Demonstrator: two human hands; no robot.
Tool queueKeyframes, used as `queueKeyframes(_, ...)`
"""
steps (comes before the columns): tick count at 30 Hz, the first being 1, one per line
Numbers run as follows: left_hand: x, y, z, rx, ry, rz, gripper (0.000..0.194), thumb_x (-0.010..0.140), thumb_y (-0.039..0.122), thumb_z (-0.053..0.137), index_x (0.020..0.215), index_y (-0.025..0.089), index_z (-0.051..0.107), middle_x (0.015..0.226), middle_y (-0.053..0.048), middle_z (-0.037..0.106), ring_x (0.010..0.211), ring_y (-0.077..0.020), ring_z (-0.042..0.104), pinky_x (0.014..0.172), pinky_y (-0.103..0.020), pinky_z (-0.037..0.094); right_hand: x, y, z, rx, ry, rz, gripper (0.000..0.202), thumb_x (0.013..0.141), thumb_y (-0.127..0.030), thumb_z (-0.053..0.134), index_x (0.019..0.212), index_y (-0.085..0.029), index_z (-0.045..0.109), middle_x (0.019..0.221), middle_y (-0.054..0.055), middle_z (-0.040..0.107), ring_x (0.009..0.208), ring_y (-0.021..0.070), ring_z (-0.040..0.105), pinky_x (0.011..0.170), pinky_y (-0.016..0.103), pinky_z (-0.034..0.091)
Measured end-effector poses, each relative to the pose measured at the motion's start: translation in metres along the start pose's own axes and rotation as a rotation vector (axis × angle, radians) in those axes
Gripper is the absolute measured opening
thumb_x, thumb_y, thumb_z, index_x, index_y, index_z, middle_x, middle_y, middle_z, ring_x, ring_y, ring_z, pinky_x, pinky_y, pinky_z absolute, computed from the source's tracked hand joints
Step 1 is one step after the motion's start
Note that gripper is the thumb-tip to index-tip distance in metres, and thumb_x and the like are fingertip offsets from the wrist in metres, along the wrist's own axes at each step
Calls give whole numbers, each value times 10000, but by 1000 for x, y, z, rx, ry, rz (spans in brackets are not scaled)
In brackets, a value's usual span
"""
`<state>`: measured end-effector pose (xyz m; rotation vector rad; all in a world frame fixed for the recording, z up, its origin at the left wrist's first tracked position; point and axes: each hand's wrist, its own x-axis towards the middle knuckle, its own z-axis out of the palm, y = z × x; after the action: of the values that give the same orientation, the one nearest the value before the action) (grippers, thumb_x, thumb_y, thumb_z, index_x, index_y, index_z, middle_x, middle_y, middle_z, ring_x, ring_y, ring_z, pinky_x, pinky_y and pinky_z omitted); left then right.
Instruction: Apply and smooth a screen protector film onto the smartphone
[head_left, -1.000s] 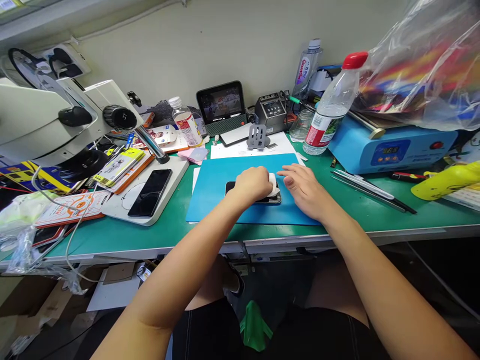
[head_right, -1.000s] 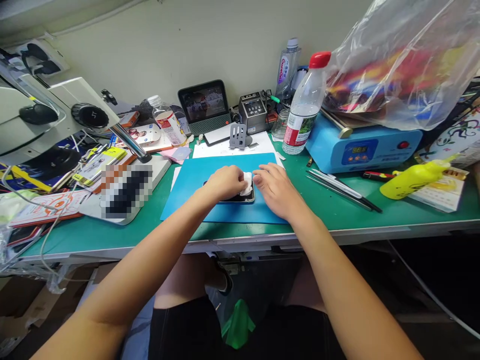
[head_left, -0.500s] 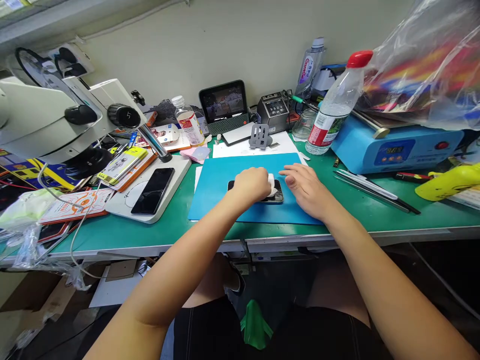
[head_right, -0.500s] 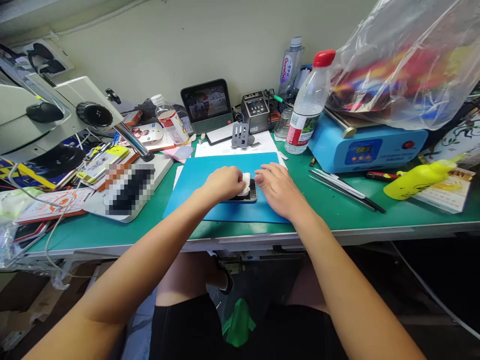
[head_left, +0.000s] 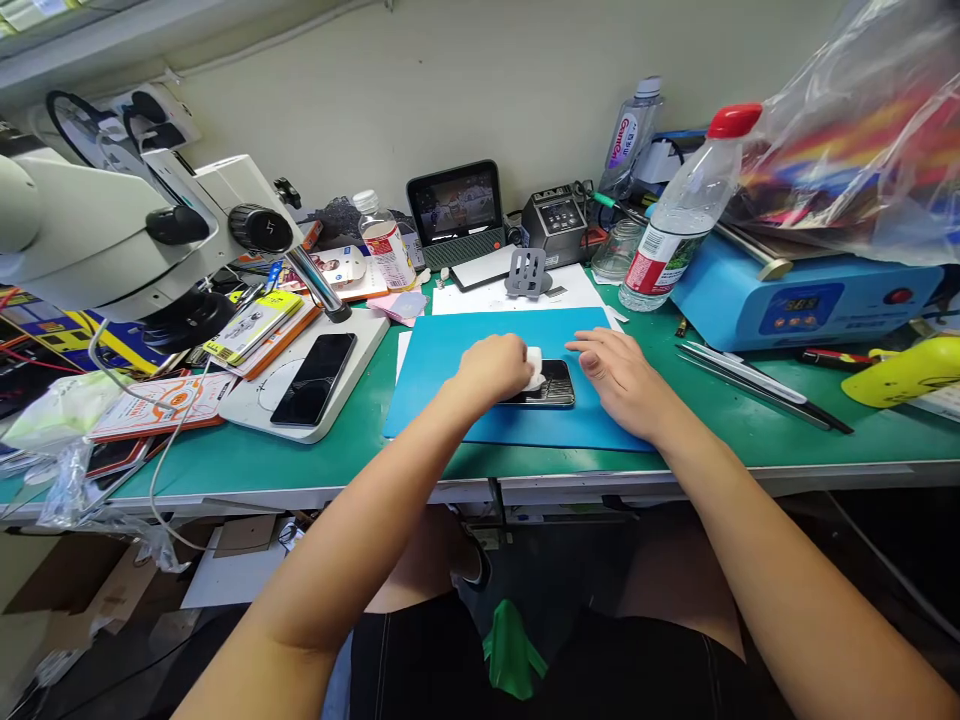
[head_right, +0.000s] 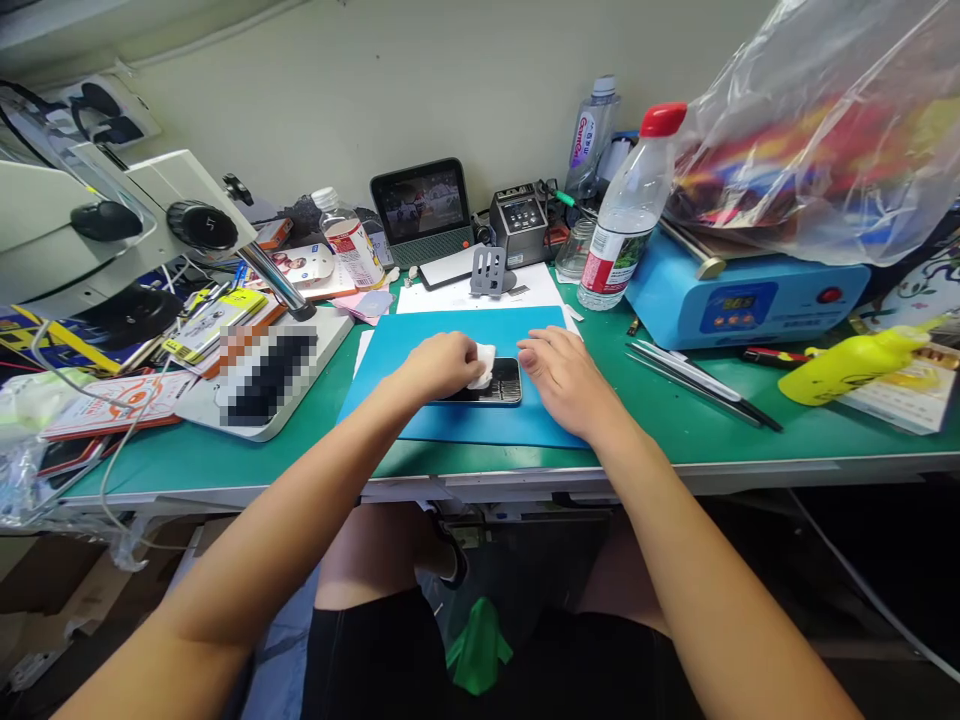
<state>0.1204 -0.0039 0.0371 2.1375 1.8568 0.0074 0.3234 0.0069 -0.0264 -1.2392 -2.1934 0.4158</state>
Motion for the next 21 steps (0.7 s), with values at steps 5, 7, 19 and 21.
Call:
queueKeyframes(5, -1, 22, 9, -5, 9, 30, 291, 943, 300, 516, 1118, 169, 708, 1104, -162, 746, 1028, -300, 703, 788, -333, 523, 0, 4, 1, 14, 25, -31, 857, 955, -737, 133, 1231, -156, 700, 1355, 199, 639, 1374, 358, 474, 1194, 591, 312)
queueKeyframes(7, -3, 19, 8, 0, 6, 29, 291, 938, 300, 529, 1125, 163, 705, 1107, -172, 744, 1034, -311, 701, 794, -346, 528, 0, 3, 1, 16, 35, -19, 860, 954, -737, 137, 1232, -149, 700, 1359, 203, 637, 1377, 360, 471, 1200, 587, 307)
queueKeyframes(19, -10, 2, 9, 24, 26, 5, 285, 963, 328, 513, 1106, 192, 718, 1089, -134, 754, 1020, -290, 705, 799, -336, 532, 1, 2, 1, 7, 30, -7, 871, 952, -744, 125, 1223, -153, 704, 1358, 189, 645, 1380, 365, 469, 1188, 602, 314)
queueKeyframes(21, -14, 6, 13, 20, 23, 20, 293, 964, 348, 509, 1096, 198, 723, 1075, -130, 758, 1016, -291, 708, 800, -339, 534, 0, 2, 1, 8, 25, 1, 873, 950, -749, 127, 1229, -154, 703, 1364, 187, 641, 1384, 366, 464, 1191, 599, 310)
